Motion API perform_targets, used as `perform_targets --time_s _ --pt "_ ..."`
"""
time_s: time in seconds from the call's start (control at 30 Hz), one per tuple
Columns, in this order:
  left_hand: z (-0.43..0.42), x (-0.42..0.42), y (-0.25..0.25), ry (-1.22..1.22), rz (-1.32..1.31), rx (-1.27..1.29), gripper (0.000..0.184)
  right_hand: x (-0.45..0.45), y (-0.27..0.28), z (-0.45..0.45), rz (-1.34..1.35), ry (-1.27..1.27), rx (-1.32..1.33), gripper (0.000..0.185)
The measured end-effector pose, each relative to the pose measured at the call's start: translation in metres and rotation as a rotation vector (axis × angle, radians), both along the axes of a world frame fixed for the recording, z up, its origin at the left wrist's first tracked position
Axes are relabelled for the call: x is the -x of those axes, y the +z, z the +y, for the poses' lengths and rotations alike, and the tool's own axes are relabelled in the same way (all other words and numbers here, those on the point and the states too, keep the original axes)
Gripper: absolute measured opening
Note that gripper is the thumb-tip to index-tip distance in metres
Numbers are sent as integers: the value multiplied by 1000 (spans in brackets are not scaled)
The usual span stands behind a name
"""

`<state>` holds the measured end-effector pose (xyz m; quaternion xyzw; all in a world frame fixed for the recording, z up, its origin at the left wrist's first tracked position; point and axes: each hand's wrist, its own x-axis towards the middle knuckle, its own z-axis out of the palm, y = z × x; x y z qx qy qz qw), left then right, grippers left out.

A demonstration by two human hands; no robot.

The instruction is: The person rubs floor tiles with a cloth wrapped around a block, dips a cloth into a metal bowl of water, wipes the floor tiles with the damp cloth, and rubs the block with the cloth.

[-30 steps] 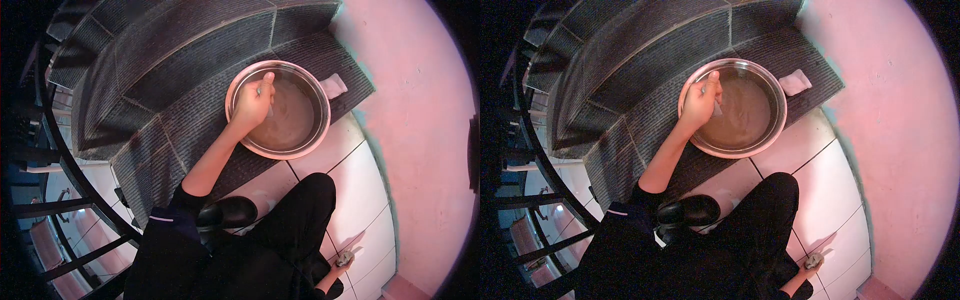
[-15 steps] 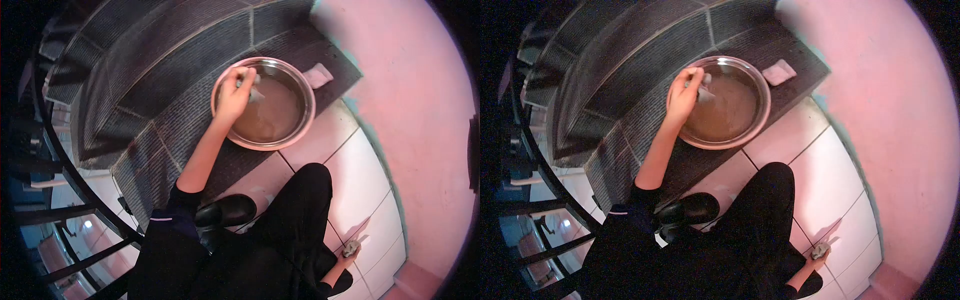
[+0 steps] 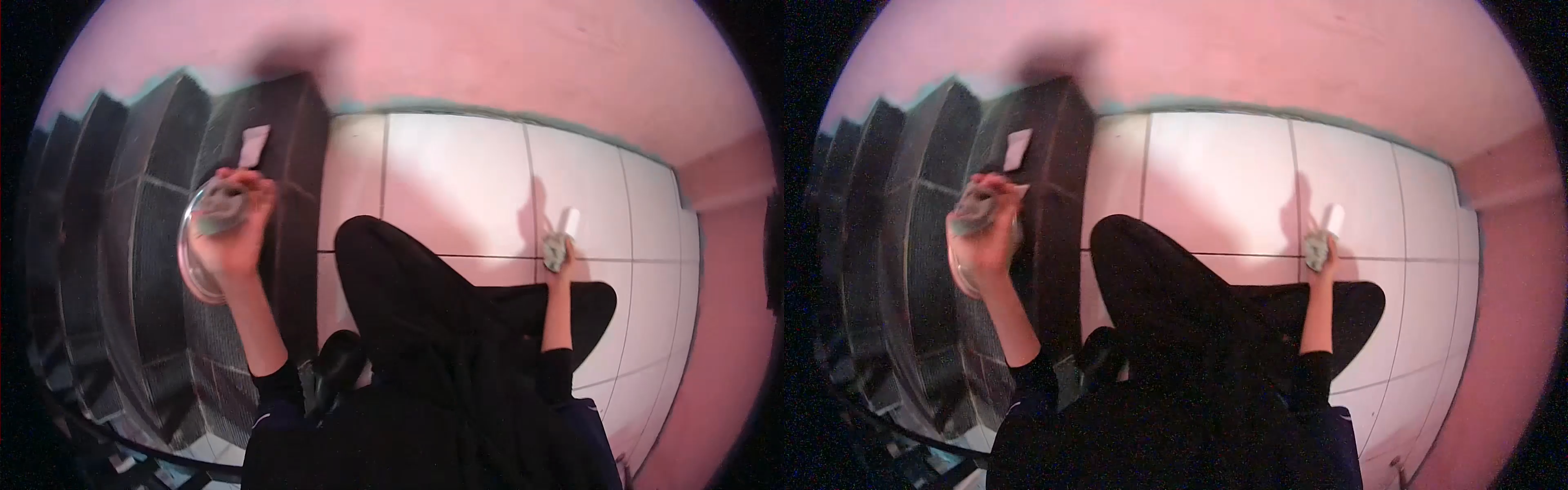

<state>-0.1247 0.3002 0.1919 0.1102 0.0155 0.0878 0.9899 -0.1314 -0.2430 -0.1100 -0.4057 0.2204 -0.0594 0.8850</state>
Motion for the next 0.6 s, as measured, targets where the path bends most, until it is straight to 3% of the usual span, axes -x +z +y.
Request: perform_targets --time_s 0.03,0.07,0.13,0.17,0.2,0.23,0.3,0.33,0.4,0.43,0.53,0.6 --pt "-33 -14 -2 -297 -137 -87 39 -3 5 5 -22 -18 -48 33" --pt "-61 -31 -19 -394 -149 -182 36 -3 8 7 -46 -34 -102 33" --pt "-124 -55 -58 -308 97 -453 29 -1 17 14 -43 -66 -125 32" --pt "-164 -72 -90 -102 176 -596 26 0 20 15 -42 -65 -142 31" --pt "-194 -81 -125 -197 142 -626 21 1 17 14 -49 -84 -148 31" --pt "-221 -92 -151 -345 293 -735 23 1 15 13 -63 -70 -182 29" --pt "-266 -101 -196 -141 91 -1356 21 4 21 13 -33 -56 -199 25" --pt "-285 -94 -188 -145 79 -1359 21 4 22 13 -40 -66 -202 25" --pt "-309 -71 -177 -149 -71 -1714 17 3 23 13 -95 -55 -220 25" --pt "-316 -67 -174 43 -229 -1815 17 3 23 14 -77 -78 -213 26" --pt "-319 -62 -159 -157 -91 -1707 19 -1 23 15 -117 -55 -229 26" --pt "-310 -71 -153 -139 -95 -1760 20 -3 27 19 -126 -75 -241 27"
